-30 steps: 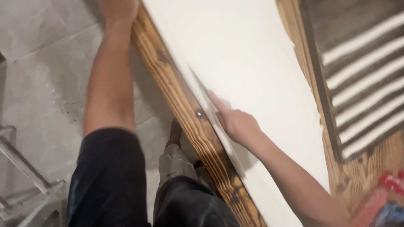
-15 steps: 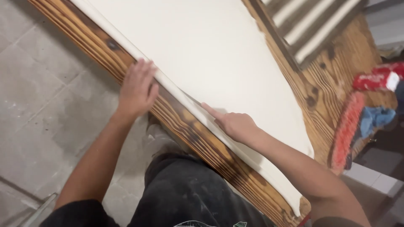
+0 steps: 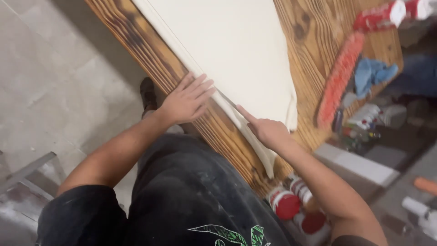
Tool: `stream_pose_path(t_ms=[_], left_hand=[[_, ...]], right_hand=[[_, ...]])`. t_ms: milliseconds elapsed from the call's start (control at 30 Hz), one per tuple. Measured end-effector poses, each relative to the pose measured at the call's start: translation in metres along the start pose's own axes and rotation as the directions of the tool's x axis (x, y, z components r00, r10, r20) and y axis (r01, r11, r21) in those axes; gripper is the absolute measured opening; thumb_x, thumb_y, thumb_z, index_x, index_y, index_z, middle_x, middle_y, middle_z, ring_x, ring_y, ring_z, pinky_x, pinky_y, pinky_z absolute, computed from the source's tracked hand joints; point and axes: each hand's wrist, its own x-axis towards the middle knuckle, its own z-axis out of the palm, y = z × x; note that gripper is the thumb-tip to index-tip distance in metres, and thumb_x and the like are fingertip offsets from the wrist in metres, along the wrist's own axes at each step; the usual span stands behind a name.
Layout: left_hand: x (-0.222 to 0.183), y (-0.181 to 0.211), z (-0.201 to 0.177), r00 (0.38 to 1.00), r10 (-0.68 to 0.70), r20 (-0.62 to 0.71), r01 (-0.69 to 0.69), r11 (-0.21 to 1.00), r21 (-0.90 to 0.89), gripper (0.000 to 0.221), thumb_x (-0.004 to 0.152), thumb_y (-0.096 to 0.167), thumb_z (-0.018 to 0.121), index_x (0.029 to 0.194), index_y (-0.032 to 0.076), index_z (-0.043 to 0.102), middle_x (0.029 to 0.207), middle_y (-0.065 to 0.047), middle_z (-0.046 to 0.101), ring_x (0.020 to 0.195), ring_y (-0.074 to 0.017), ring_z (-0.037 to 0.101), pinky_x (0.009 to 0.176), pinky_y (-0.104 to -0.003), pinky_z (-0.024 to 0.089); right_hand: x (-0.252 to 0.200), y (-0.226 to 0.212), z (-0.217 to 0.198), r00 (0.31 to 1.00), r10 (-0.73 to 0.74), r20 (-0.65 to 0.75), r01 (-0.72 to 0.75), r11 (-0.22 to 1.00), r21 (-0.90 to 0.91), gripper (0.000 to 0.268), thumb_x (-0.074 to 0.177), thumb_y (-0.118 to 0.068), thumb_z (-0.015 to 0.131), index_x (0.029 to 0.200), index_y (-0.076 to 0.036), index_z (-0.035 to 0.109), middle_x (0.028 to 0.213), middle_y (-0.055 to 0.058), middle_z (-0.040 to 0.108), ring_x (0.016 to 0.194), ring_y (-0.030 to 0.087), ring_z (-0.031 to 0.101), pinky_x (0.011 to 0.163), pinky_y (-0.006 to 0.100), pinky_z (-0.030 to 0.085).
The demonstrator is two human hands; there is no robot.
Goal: Cutting strips of dough and rolling them into breadsticks on a wooden workbench
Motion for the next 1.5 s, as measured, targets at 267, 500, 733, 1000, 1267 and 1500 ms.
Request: stream_pose_path(t_ms=[267,500,733,1000,1267,1500], left_hand=[[0.005,0.122,0.043,0.958,0.285,0.008,-0.276,0.933,-0.232,0.062,0.097,0.040,0.047,0.155,0.019,0.050,0.163,-0.010,0.044,0.154,-0.0320,0.034,0.123,-0.063,0.015],[0.017,0.175,0.078,0.871,0.492,0.001,-0.467,0.827,-0.314,0.075,0.085,0.039,0.067,0.155,0.021,0.051,0.162,-0.009,0.047,0.150,-0.0315,0.040,0.117,-0.067,0.022],[0.017,0.203,0.068,0.816,0.577,0.043,-0.539,0.785,-0.307,0.058,0.095,0.034,0.048,0.152,0.021,0.053,0.162,-0.005,0.046,0.150,-0.0241,0.042,0.120,-0.062,0.027],[0.018,0.249,0.086,0.835,0.535,0.130,-0.483,0.825,-0.293,0.064,0.098,0.044,0.050,0.160,0.030,0.041,0.168,-0.001,0.037,0.153,-0.0265,0.034,0.121,-0.065,0.019],[0.022,0.261,0.082,0.844,0.484,0.233,-0.401,0.856,-0.325,0.065,0.095,0.045,0.059,0.156,0.026,0.047,0.156,-0.008,0.050,0.142,-0.0340,0.047,0.113,-0.072,0.026],[0.020,0.218,0.057,0.830,0.493,0.262,-0.364,0.834,-0.415,0.048,0.094,0.030,0.056,0.141,0.021,0.059,0.156,-0.006,0.049,0.143,-0.0282,0.047,0.113,-0.058,0.035]], right_hand=[[-0.047,0.151,0.227,0.970,0.204,0.129,-0.210,0.977,0.034,0.062,0.109,-0.039,0.024,0.162,-0.058,-0.002,0.137,0.008,0.065,0.118,0.037,0.068,0.103,0.053,0.055],[-0.108,0.172,0.332,0.954,0.289,0.076,-0.298,0.937,0.181,0.060,0.109,-0.036,0.028,0.164,-0.050,0.007,0.133,0.006,0.064,0.112,0.036,0.071,0.096,0.054,0.058],[-0.143,0.122,0.417,0.844,0.531,-0.074,-0.481,0.811,0.334,0.066,0.106,-0.037,0.036,0.166,-0.047,0.011,0.133,0.005,0.064,0.100,0.034,0.075,0.087,0.053,0.062],[-0.111,-0.021,0.289,0.693,0.708,0.134,-0.278,0.091,0.956,0.076,0.105,-0.025,0.039,0.166,-0.029,-0.006,0.119,0.041,0.064,0.115,0.058,0.062,0.100,0.067,0.050],[-0.073,-0.014,0.271,0.689,0.724,0.032,-0.228,0.174,0.958,0.068,0.109,-0.020,0.031,0.166,-0.023,-0.006,0.110,0.042,0.067,0.109,0.055,0.067,0.089,0.059,0.057],[-0.113,-0.036,0.325,0.717,0.694,0.073,-0.150,0.052,0.987,0.067,0.107,-0.032,0.030,0.168,-0.025,0.003,0.082,0.026,0.073,0.090,0.050,0.073,0.081,0.060,0.054]])
